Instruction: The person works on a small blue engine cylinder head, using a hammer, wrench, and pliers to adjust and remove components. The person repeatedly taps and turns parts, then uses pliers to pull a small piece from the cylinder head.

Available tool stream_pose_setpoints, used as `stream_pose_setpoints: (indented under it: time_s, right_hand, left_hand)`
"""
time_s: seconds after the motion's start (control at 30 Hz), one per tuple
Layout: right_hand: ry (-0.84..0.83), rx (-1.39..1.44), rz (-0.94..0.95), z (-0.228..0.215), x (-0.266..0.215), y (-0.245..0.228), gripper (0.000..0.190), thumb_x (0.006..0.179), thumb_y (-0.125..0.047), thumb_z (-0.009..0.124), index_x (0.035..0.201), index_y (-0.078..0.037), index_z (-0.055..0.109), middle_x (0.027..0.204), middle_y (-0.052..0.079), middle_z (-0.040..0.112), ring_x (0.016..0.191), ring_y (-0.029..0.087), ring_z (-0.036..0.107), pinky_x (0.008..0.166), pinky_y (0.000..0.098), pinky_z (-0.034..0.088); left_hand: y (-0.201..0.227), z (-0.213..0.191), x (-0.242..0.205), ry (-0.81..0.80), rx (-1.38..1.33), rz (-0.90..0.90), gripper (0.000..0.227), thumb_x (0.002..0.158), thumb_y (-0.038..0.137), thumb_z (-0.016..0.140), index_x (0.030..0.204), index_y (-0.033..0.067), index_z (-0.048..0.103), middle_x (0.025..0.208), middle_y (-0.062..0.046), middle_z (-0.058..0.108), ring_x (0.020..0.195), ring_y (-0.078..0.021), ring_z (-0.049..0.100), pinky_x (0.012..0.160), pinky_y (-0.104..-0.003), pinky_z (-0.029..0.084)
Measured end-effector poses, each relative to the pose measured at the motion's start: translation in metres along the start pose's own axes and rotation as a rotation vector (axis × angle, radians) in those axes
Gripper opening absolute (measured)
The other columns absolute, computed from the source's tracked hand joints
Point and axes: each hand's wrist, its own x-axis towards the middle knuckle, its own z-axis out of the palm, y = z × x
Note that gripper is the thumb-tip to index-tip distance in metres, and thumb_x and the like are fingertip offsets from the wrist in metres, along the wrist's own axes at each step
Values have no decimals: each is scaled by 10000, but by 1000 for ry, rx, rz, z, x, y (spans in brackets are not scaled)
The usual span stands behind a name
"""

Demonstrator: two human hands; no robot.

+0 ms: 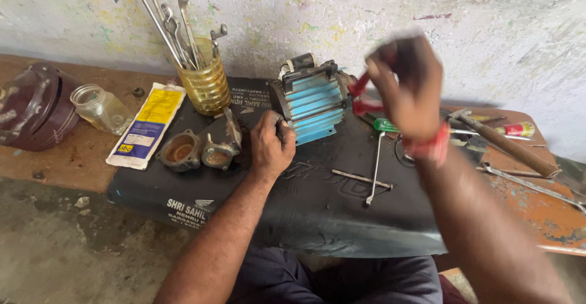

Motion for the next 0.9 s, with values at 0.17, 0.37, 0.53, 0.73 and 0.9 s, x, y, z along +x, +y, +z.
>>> stream_pose_setpoints:
  time_s: [0.17,0.37,0.53,0.73,0.9]
  right_hand:
    - [159,-143,-346,7,-102,37,214,930,-50,624,1048,70,493,1068,207,594,1018,304,648,961,435,580]
    - [61,-96,-208,-2,-53,39,249,996,-8,712,1041,37,471,1021,163,671,960,191,714,836,323,586]
    - [-79,-56,59,-3,27,-2,232,1019,13,787,1093,20,567,987,125,657,899,185,628,794,331,539]
    - [82,-196,-275,0,-72,4,241,909,-51,639,1079,84,535,1057,194,643,1009,258,685,939,407,564]
    - [127,-177,-437,0,-104,49,198,990,-94,673,1029,25,519,1037,205,625,1006,303,681,970,428,603]
  left_hand:
    - [2,-1,-3,16,-58,-19,71,938,32,524,979,-24,509,864,-173,567,722,-321,633,639,-434,504]
    - [-1,2,-1,-14,-10,-32,78,937,38,543,945,-16,487,831,-182,565,716,-349,624,645,-464,492]
    - [4,0,2,3,51,-19,93,918,45,556,894,-14,489,788,-199,563,698,-390,608,641,-486,482]
    - [6,-3,-1,14,-3,9,66,939,41,531,914,-7,494,807,-204,570,718,-403,613,660,-486,483]
    - [7,-1,-2,3,-60,-39,52,929,37,513,933,-13,500,771,-184,562,672,-364,610,624,-462,488]
